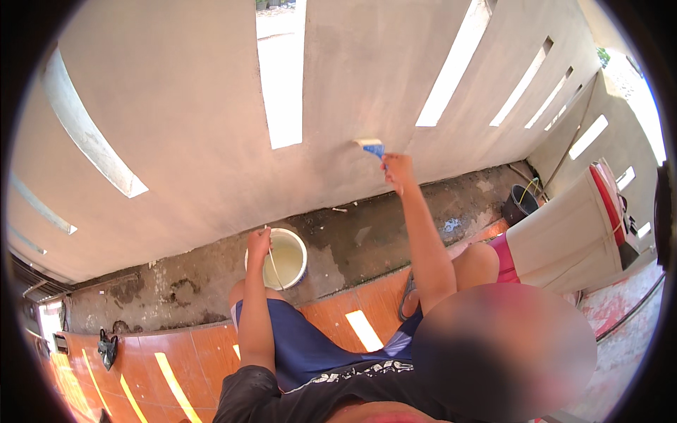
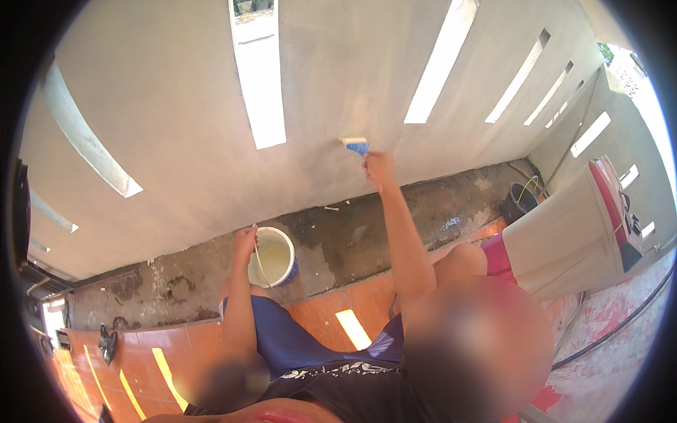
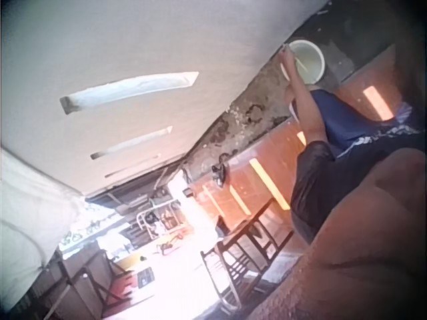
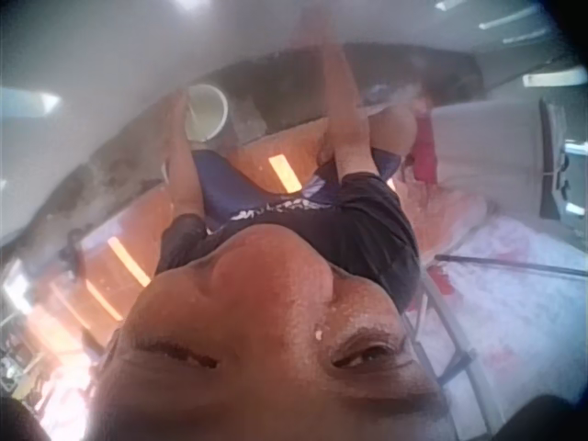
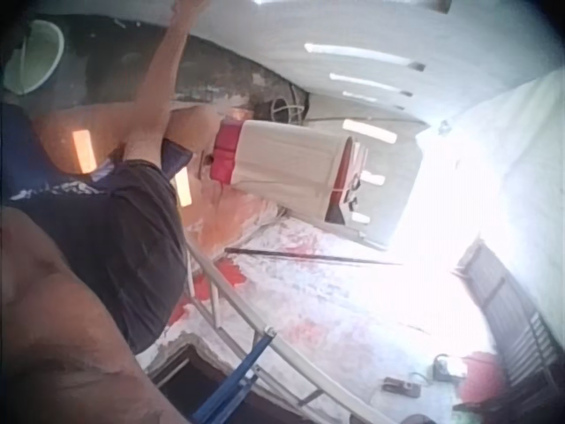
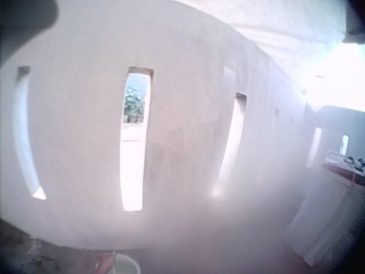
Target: The person paints a ceiling using a paintbrush and a bucket of white paint. They repeatedly dip the brush into the bucket and apply paint to the ceiling surface in long strokes.
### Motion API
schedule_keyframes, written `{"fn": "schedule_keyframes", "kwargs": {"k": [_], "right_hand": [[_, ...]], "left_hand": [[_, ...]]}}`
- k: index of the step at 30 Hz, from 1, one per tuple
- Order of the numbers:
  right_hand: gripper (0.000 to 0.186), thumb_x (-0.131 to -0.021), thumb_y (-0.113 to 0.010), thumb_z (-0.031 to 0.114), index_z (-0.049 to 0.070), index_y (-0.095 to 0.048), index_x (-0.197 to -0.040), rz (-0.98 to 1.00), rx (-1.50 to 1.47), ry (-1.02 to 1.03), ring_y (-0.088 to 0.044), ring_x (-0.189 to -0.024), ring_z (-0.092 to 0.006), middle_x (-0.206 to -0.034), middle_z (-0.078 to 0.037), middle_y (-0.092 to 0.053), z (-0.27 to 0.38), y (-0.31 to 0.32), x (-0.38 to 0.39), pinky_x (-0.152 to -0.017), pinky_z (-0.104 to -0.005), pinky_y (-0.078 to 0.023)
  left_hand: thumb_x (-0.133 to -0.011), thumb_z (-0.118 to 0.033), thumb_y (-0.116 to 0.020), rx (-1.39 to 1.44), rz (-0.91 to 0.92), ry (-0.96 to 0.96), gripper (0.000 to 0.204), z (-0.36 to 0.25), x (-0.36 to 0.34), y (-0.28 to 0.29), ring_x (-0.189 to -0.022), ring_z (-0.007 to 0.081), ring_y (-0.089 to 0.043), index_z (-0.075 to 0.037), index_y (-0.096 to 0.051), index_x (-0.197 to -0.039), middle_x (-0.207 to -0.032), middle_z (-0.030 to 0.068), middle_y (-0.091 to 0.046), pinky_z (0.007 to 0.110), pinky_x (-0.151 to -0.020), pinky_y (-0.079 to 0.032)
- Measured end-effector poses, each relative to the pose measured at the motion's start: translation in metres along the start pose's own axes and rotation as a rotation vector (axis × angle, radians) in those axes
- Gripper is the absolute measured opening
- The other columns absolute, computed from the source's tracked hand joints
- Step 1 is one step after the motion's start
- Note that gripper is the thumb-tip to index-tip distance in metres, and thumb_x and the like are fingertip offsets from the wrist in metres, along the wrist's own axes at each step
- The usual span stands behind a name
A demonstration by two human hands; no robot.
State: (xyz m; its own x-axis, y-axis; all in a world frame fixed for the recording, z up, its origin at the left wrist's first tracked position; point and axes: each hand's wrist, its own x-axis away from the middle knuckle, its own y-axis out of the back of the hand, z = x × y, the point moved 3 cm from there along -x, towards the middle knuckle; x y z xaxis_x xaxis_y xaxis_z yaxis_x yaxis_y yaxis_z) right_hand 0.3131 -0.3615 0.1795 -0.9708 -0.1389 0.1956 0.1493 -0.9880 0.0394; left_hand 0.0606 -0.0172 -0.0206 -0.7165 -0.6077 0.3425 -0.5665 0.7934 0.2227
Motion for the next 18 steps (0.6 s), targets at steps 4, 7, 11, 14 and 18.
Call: {"fn": "schedule_keyframes", "kwargs": {"k": [4, 7, 11, 14, 18], "right_hand": [[0.020, -0.091, -0.063, 0.006, -0.008, -0.067, -0.105, 0.138, 0.162, 0.261, -0.047, -0.052, -0.0111, -0.079, -0.014, -0.066, 0.184, 0.016, 0.005, -0.048, -0.0271, -0.042], [0.030, -0.097, -0.060, 0.010, -0.007, -0.065, -0.121, 0.149, 0.240, 0.448, -0.040, -0.057, -0.0055, -0.083, -0.008, -0.063, 0.299, 0.019, 0.046, -0.050, -0.0219, -0.036], [0.034, -0.098, -0.061, 0.011, -0.006, -0.062, -0.128, 0.115, 0.092, 0.758, -0.037, -0.056, -0.0055, -0.083, -0.007, -0.059, 0.367, 0.010, 0.091, -0.049, -0.0208, -0.032], [0.036, -0.098, -0.060, 0.010, -0.006, -0.060, -0.130, 0.064, -0.091, 0.763, -0.038, -0.055, -0.0077, -0.082, -0.007, -0.058, 0.339, -0.007, 0.080, -0.049, -0.0232, -0.032], [0.039, -0.101, -0.056, 0.008, 0.002, -0.056, -0.139, 0.027, -0.217, 0.563, -0.038, -0.050, -0.0087, -0.077, -0.006, -0.056, 0.215, -0.045, 0.045, -0.046, -0.0263, -0.032]], "left_hand": [[-0.097, -0.036, -0.059, 0.129, 0.014, 0.089, 0.038, 0.000, 0.003, 0.002, -0.049, 0.0157, -0.061, 0.001, -0.065, -0.104, -0.065, 0.0064, -0.062, 0.030, -0.046, -0.049], [-0.097, -0.035, -0.058, 0.141, 0.003, 0.080, 0.039, -0.001, 0.003, 0.005, -0.049, 0.0155, -0.061, 0.001, -0.063, -0.112, -0.065, 0.0068, -0.062, 0.029, -0.045, -0.049], [-0.097, -0.033, -0.057, 0.118, -0.029, 0.030, 0.032, -0.006, 0.004, 0.004, -0.050, 0.0141, -0.059, -0.001, -0.063, -0.099, -0.066, 0.0050, -0.061, 0.029, -0.046, -0.049], [-0.096, -0.031, -0.059, 0.127, -0.022, 0.041, 0.031, -0.009, 0.004, 0.000, -0.051, 0.0143, -0.060, -0.001, -0.063, -0.100, -0.066, 0.0054, -0.062, 0.029, -0.047, -0.050], [-0.095, -0.030, -0.059, 0.120, -0.019, 0.027, 0.030, -0.011, 0.006, 0.000, -0.052, 0.0148, -0.061, 0.000, -0.064, -0.099, -0.067, 0.0064, -0.063, 0.030, -0.048, -0.051]]}}
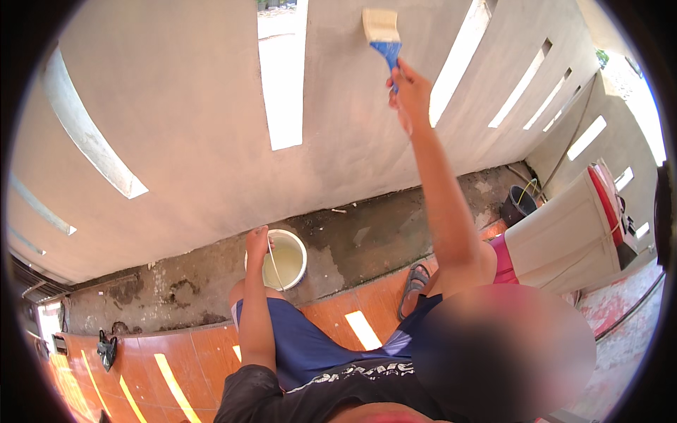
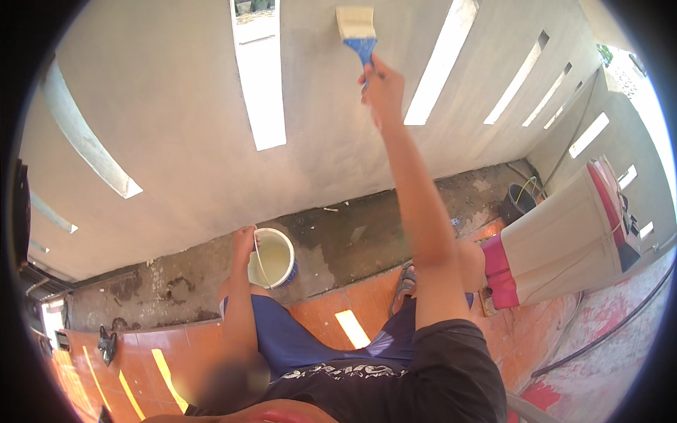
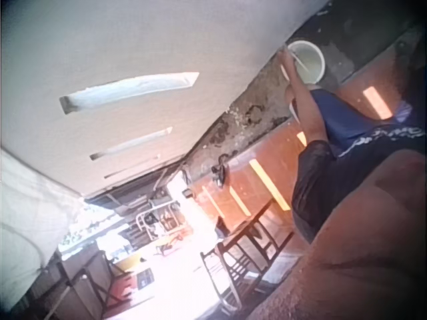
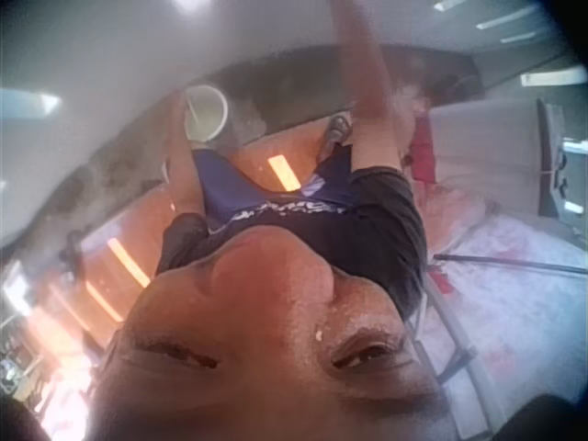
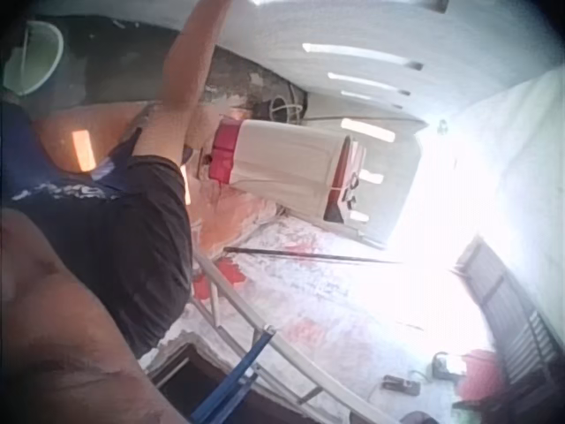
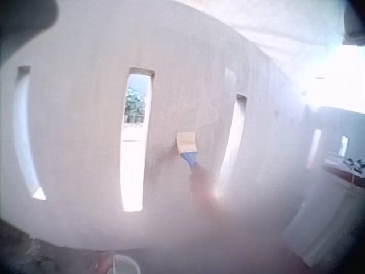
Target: The person paints a ceiling using a paintbrush and a bucket of white paint. They repeatedly dip the brush into the bucket and apply paint to the ceiling surface in long strokes.
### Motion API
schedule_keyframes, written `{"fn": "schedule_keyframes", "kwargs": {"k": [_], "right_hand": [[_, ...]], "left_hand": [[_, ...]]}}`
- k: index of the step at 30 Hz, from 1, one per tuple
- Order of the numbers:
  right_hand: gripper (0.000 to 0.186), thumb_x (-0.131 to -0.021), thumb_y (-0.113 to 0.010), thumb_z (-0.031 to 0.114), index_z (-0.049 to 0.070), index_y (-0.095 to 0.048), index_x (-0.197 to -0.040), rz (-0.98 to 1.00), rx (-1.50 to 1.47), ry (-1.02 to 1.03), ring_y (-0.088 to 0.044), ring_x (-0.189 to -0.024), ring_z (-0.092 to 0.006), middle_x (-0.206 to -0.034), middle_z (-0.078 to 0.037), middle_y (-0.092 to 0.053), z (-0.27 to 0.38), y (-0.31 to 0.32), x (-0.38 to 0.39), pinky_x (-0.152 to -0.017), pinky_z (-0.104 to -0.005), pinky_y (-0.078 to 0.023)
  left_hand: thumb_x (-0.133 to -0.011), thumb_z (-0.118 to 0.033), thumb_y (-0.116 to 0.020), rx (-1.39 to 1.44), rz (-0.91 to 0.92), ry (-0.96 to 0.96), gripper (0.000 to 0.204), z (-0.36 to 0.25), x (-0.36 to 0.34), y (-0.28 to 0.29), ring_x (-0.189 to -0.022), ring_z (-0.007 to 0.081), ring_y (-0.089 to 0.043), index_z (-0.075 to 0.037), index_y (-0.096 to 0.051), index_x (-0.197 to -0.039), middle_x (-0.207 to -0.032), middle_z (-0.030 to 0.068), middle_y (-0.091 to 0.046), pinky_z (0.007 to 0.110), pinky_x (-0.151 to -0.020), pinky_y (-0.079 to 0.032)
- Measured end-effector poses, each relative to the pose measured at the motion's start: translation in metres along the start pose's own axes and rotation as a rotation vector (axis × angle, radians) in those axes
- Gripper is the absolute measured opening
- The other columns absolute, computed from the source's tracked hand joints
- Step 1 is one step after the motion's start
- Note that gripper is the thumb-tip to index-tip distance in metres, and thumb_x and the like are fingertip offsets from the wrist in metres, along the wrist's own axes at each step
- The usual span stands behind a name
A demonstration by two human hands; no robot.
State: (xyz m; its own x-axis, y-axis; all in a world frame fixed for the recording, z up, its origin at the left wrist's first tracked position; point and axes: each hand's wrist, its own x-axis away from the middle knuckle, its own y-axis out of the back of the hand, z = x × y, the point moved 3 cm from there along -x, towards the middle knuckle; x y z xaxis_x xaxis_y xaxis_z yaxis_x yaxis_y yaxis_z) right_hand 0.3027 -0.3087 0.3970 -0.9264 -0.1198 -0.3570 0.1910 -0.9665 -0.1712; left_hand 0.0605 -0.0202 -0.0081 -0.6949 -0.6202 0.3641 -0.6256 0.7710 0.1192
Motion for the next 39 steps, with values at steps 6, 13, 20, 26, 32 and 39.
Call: {"fn": "schedule_keyframes", "kwargs": {"k": [6, 13, 20, 26, 32, 39], "right_hand": [[0.038, -0.101, -0.053, 0.011, 0.007, -0.057, -0.139, -0.123, 0.012, -0.500, -0.038, -0.048, -0.0073, -0.074, -0.002, -0.053, -0.193, 0.004, 0.130, -0.041, -0.0254, -0.030], [0.033, -0.096, -0.058, 0.005, -0.001, -0.059, -0.128, 0.113, 0.063, -0.557, -0.040, -0.053, -0.0084, -0.080, -0.007, -0.056, -0.151, 0.010, 0.075, -0.043, -0.0242, -0.030], [0.040, -0.101, -0.052, 0.009, -0.008, -0.051, -0.137, 0.350, 0.208, -0.152, -0.030, -0.050, -0.0031, -0.082, -0.005, -0.055, 0.090, -0.034, 0.001, -0.043, -0.0186, -0.026], [0.036, -0.101, -0.055, 0.010, -0.002, -0.057, -0.135, 0.213, 0.114, 0.134, -0.035, -0.052, -0.0051, -0.081, -0.004, -0.056, 0.126, -0.070, 0.001, -0.045, -0.0217, -0.028], [0.041, -0.102, -0.054, 0.010, 0.003, -0.055, -0.141, 0.107, 0.163, 0.001, -0.041, -0.052, -0.0062, -0.075, -0.001, -0.055, -0.035, -0.079, 0.060, -0.044, -0.0252, -0.034], [0.049, -0.097, -0.055, 0.007, 0.002, -0.049, -0.146, 0.184, 0.166, -0.517, -0.038, -0.048, -0.0072, -0.070, -0.001, -0.054, -0.137, -0.036, 0.129, -0.042, -0.0255, -0.032]], "left_hand": [[-0.097, -0.029, -0.059, 0.021, 0.010, 0.015, 0.035, -0.004, 0.002, 0.003, -0.051, 0.0167, -0.063, 0.000, -0.065, -0.115, -0.067, 0.0087, -0.065, 0.030, -0.046, -0.051], [-0.097, -0.028, -0.057, 0.041, 0.053, 0.009, 0.035, -0.005, 0.012, 0.004, -0.054, 0.0174, -0.065, 0.001, -0.062, -0.117, -0.068, 0.0116, -0.068, 0.030, -0.047, -0.051], [-0.097, -0.027, -0.055, 0.027, 0.075, -0.007, 0.035, -0.003, 0.009, 0.002, -0.053, 0.0168, -0.065, 0.001, -0.061, -0.118, -0.069, 0.0112, -0.069, 0.029, -0.045, -0.048], [-0.097, -0.027, -0.055, 0.034, 0.087, -0.008, 0.033, -0.002, 0.007, 0.002, -0.052, 0.0174, -0.065, 0.001, -0.062, -0.115, -0.068, 0.0114, -0.069, 0.029, -0.045, -0.048], [-0.097, -0.027, -0.056, 0.023, 0.075, 0.006, 0.032, -0.004, 0.010, 0.004, -0.053, 0.0182, -0.066, 0.000, -0.063, -0.112, -0.068, 0.0118, -0.069, 0.030, -0.046, -0.050], [-0.098, -0.028, -0.057, 0.026, 0.060, 0.024, 0.033, -0.001, 0.012, 0.008, -0.054, 0.0180, -0.067, 0.000, -0.062, -0.114, -0.069, 0.0118, -0.069, 0.030, -0.047, -0.050]]}}
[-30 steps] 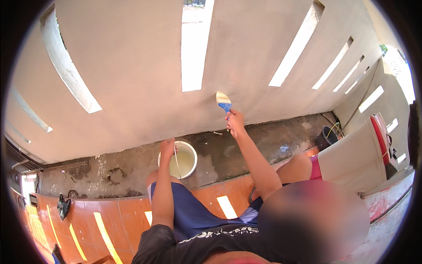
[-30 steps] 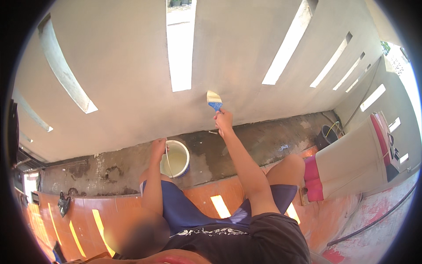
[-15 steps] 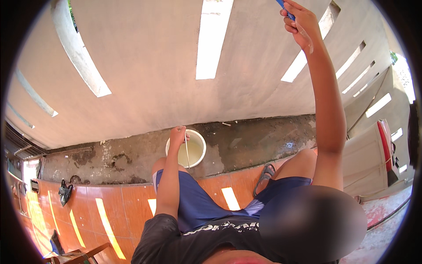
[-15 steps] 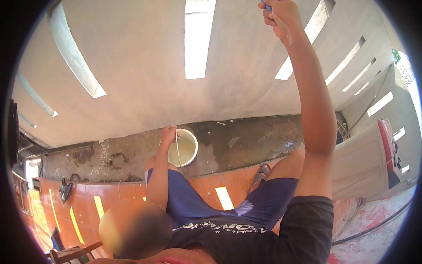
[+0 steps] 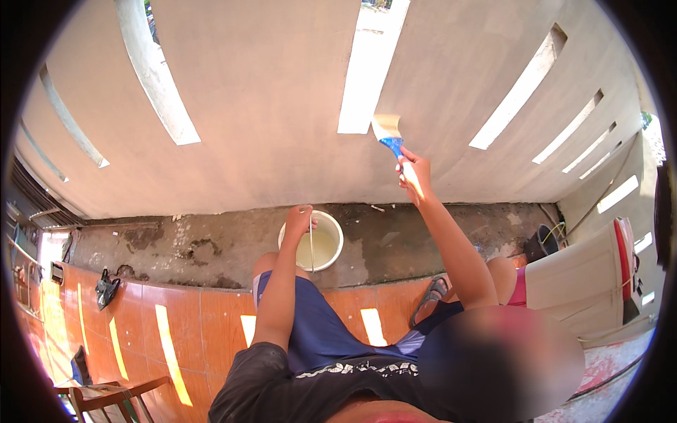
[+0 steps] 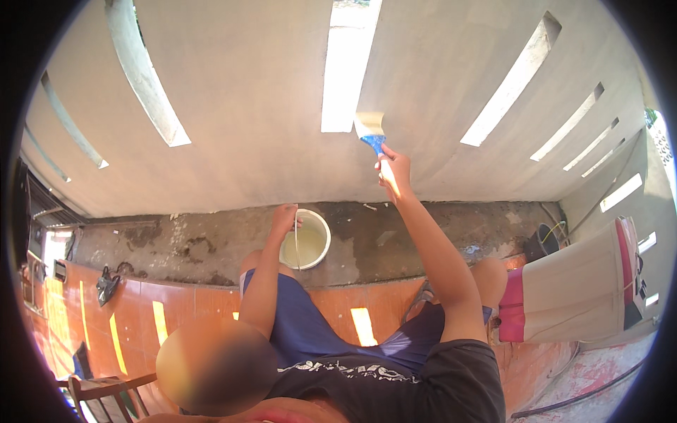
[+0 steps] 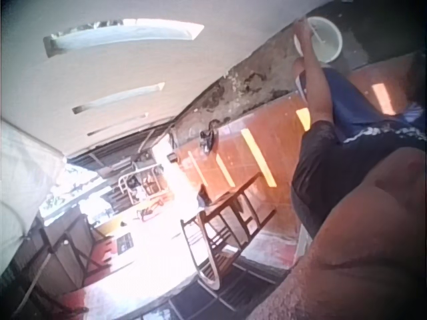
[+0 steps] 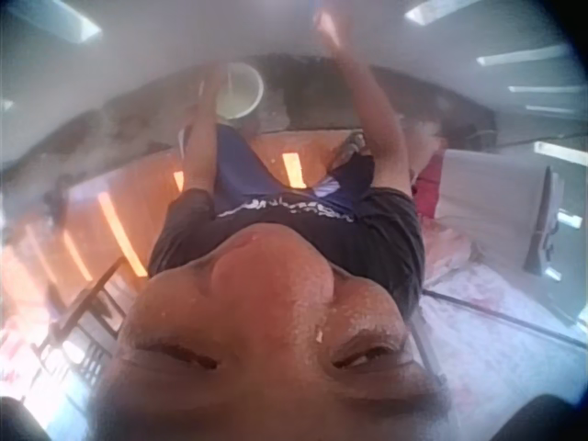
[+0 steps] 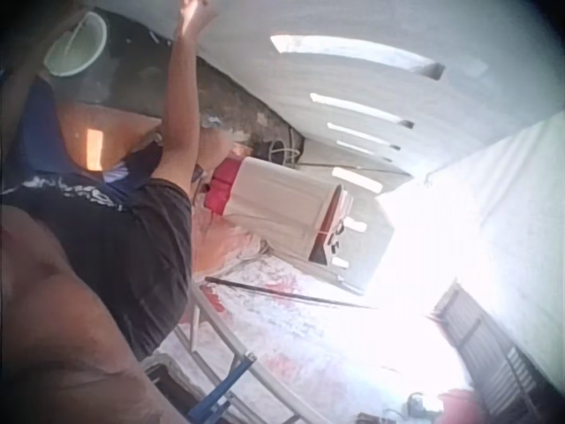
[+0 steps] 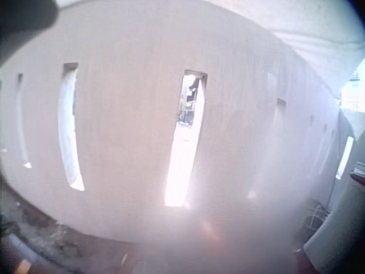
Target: The person paints a ceiling using a paintbrush and a bucket of white paint. They repeatedly dip the brush into the bucket and apply paint to the ceiling surface in long strokes.
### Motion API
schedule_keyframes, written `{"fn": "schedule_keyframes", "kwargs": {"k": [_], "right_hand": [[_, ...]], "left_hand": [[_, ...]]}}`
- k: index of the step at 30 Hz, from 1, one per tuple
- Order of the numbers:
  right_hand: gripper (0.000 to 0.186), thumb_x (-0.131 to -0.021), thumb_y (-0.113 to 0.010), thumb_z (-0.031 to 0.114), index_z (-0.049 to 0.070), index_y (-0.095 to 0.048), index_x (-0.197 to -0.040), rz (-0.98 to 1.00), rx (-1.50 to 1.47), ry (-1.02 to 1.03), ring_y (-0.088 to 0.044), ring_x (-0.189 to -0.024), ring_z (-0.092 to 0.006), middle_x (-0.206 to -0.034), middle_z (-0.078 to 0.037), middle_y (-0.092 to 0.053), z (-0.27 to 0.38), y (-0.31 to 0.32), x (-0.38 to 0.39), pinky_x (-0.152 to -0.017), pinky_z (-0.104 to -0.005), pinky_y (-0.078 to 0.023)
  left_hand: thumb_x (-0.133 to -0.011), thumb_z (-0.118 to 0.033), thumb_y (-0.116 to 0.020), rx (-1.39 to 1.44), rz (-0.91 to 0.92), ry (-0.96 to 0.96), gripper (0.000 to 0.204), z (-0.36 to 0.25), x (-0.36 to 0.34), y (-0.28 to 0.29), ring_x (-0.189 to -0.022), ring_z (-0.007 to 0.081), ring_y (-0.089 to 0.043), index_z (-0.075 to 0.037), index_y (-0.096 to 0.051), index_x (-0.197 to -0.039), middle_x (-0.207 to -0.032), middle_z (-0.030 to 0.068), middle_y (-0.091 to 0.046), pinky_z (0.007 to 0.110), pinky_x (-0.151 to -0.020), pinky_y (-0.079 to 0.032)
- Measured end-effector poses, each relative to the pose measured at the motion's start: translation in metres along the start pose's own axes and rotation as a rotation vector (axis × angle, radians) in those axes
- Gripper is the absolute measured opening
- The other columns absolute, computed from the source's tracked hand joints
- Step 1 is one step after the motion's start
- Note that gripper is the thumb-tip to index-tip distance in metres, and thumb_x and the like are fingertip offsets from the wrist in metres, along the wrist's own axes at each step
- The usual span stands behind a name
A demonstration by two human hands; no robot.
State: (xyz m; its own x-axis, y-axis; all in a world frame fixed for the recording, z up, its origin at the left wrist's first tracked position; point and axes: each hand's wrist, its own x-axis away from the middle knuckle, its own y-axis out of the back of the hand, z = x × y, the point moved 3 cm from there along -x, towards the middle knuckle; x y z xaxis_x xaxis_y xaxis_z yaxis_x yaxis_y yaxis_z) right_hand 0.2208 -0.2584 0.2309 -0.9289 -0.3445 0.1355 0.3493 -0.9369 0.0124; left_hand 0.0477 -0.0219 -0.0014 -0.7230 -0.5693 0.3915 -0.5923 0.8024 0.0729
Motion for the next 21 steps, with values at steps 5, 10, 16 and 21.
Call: {"fn": "schedule_keyframes", "kwargs": {"k": [5, 10, 16, 21], "right_hand": [[0.042, -0.089, -0.057, 0.004, -0.002, -0.057, -0.131, 0.173, 0.083, -0.054, -0.059, -0.060, -0.0136, -0.083, -0.010, -0.066, 0.018, 0.031, 0.012, -0.051, -0.0273, -0.047], [0.038, -0.092, -0.060, 0.008, -0.006, -0.056, -0.127, 0.486, -0.089, -0.162, -0.070, -0.095, -0.0252, -0.103, -0.019, -0.069, 0.068, 0.042, 0.010, -0.085, -0.0345, -0.058], [0.035, -0.094, -0.063, 0.003, -0.008, -0.056, -0.126, 0.690, -0.070, -0.015, -0.069, -0.103, -0.0268, -0.106, -0.019, -0.067, 0.088, 0.035, 0.013, -0.094, -0.0361, -0.058], [0.024, -0.096, -0.065, 0.006, -0.003, -0.061, -0.118, 0.425, 0.376, 0.086, -0.069, -0.101, -0.0225, -0.102, -0.016, -0.069, 0.067, 0.030, 0.000, -0.089, -0.0350, -0.060]], "left_hand": [[-0.098, -0.029, -0.056, -0.041, 0.009, -0.024, 0.035, 0.000, 0.001, 0.002, -0.055, 0.0179, -0.067, 0.001, -0.061, -0.116, -0.069, 0.0121, -0.070, 0.030, -0.048, -0.050], [-0.099, -0.029, -0.056, -0.018, 0.011, -0.014, 0.034, 0.000, 0.000, 0.002, -0.054, 0.0184, -0.066, 0.001, -0.061, -0.113, -0.069, 0.0120, -0.070, 0.030, -0.046, -0.050], [-0.098, -0.029, -0.056, -0.012, 0.009, 0.002, 0.032, 0.002, 0.001, 0.003, -0.054, 0.0193, -0.067, 0.000, -0.062, -0.110, -0.070, 0.0123, -0.070, 0.031, -0.046, -0.051], [-0.098, -0.029, -0.056, -0.002, 0.016, -0.015, 0.032, 0.002, 0.001, 0.003, -0.055, 0.0191, -0.067, 0.000, -0.062, -0.110, -0.071, 0.0123, -0.070, 0.031, -0.047, -0.052]]}}
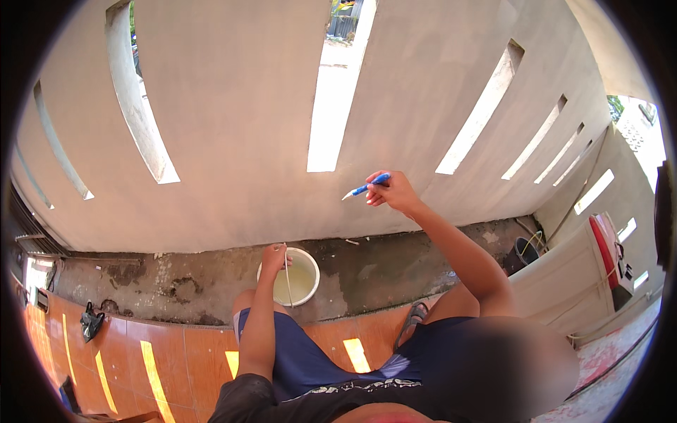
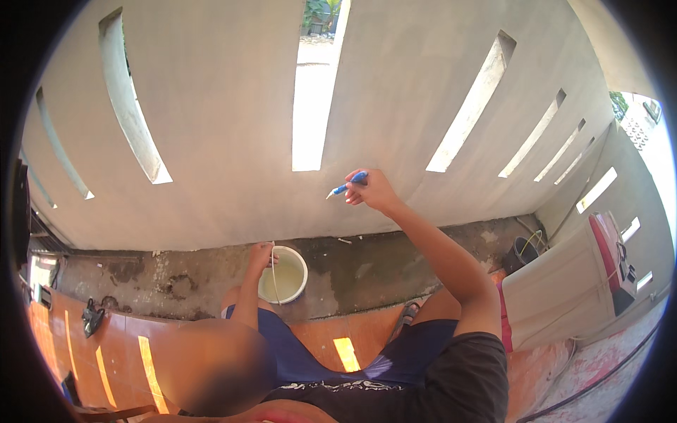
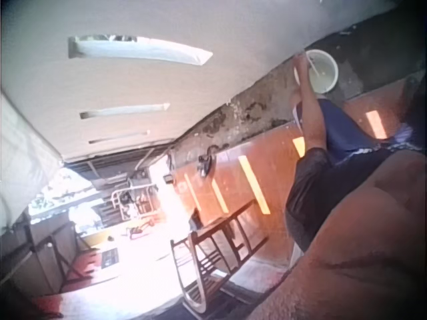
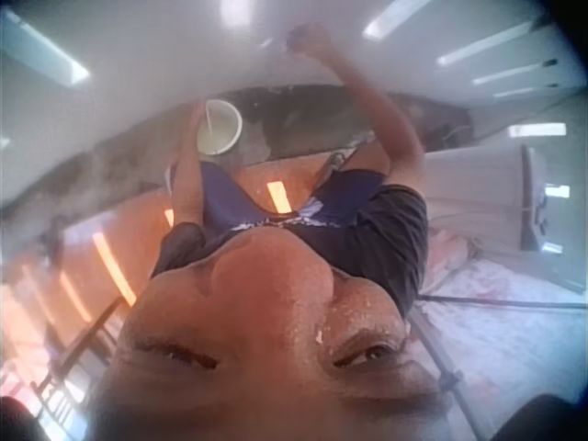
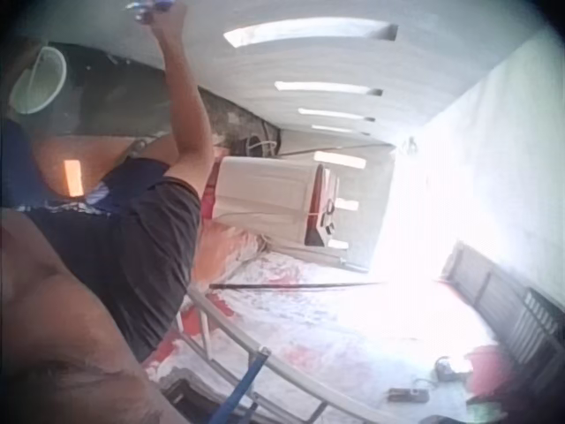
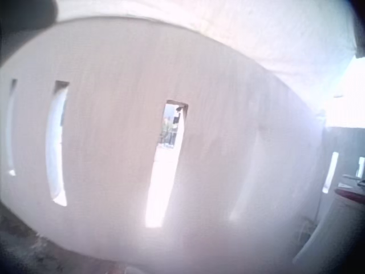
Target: The person paints a ceiling using a paintbrush and a bucket of white paint. They repeatedly dip the brush into the bucket and apply paint to the ceiling surface in long strokes.
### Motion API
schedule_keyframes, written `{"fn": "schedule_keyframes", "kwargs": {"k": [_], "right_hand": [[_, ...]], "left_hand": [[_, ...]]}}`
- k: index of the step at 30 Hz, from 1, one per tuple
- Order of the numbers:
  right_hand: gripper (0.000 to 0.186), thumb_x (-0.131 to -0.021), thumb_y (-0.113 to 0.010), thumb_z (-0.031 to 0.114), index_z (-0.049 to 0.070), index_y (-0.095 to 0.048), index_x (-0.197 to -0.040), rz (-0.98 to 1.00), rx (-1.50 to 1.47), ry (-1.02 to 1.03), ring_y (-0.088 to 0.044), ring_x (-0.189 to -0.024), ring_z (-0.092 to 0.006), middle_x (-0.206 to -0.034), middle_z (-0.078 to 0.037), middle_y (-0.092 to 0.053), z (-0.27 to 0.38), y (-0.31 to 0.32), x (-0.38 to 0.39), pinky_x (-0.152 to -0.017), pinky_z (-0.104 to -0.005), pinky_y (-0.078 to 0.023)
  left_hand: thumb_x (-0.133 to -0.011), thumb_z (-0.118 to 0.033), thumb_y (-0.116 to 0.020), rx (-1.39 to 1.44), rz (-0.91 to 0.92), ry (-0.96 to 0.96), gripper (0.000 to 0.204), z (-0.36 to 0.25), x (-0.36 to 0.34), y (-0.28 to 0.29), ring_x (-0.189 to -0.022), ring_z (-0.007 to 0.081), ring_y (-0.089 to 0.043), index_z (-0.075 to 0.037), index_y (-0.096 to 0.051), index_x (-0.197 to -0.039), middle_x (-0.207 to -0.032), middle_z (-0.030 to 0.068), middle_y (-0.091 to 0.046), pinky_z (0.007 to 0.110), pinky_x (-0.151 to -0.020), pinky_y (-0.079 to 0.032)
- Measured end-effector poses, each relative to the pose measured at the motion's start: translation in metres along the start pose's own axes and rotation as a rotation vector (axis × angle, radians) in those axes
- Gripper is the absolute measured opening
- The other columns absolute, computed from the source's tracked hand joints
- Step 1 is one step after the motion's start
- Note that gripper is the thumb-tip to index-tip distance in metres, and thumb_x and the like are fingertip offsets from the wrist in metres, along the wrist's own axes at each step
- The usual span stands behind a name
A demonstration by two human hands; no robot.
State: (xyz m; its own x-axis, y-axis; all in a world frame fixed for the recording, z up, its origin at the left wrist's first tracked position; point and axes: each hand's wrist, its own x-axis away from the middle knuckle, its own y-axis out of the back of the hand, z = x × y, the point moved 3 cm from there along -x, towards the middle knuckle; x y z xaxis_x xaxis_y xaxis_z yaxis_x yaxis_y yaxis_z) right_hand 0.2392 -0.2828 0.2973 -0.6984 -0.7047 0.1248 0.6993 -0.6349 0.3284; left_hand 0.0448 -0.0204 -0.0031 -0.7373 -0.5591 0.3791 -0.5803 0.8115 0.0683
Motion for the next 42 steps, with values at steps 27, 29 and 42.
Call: {"fn": "schedule_keyframes", "kwargs": {"k": [27, 29, 42], "right_hand": [[0.026, -0.081, -0.074, -0.004, 0.002, -0.070, -0.106, -0.674, 1.112, 1.468, -0.069, -0.097, -0.0297, -0.109, -0.013, -0.072, 0.200, 0.121, 0.012, -0.082, -0.0353, -0.057], [0.036, -0.071, -0.073, -0.008, 0.005, -0.068, -0.105, -0.527, 1.290, 1.351, -0.065, -0.105, -0.0299, -0.116, -0.011, -0.068, 0.132, 0.093, 0.002, -0.083, -0.0370, -0.058], [0.012, -0.091, -0.070, 0.002, 0.001, -0.070, -0.103, -0.279, 0.655, 0.832, -0.067, -0.083, -0.0231, -0.097, -0.012, -0.073, 0.079, 0.116, -0.011, -0.076, -0.0321, -0.051]], "left_hand": [[-0.097, -0.026, -0.056, -0.028, 0.008, -0.027, 0.032, 0.001, 0.004, -0.001, -0.055, 0.0182, -0.067, 0.001, -0.062, -0.113, -0.072, 0.0127, -0.070, 0.030, -0.048, -0.053], [-0.097, -0.026, -0.056, -0.011, 0.014, -0.011, 0.032, 0.001, 0.004, -0.002, -0.055, 0.0183, -0.067, 0.001, -0.063, -0.113, -0.072, 0.0128, -0.070, 0.030, -0.048, -0.053], [-0.099, -0.025, -0.056, -0.018, -0.001, -0.001, 0.031, 0.004, 0.001, -0.009, -0.055, 0.0170, -0.066, 0.001, -0.062, -0.115, -0.072, 0.0117, -0.069, 0.029, -0.047, -0.052]]}}
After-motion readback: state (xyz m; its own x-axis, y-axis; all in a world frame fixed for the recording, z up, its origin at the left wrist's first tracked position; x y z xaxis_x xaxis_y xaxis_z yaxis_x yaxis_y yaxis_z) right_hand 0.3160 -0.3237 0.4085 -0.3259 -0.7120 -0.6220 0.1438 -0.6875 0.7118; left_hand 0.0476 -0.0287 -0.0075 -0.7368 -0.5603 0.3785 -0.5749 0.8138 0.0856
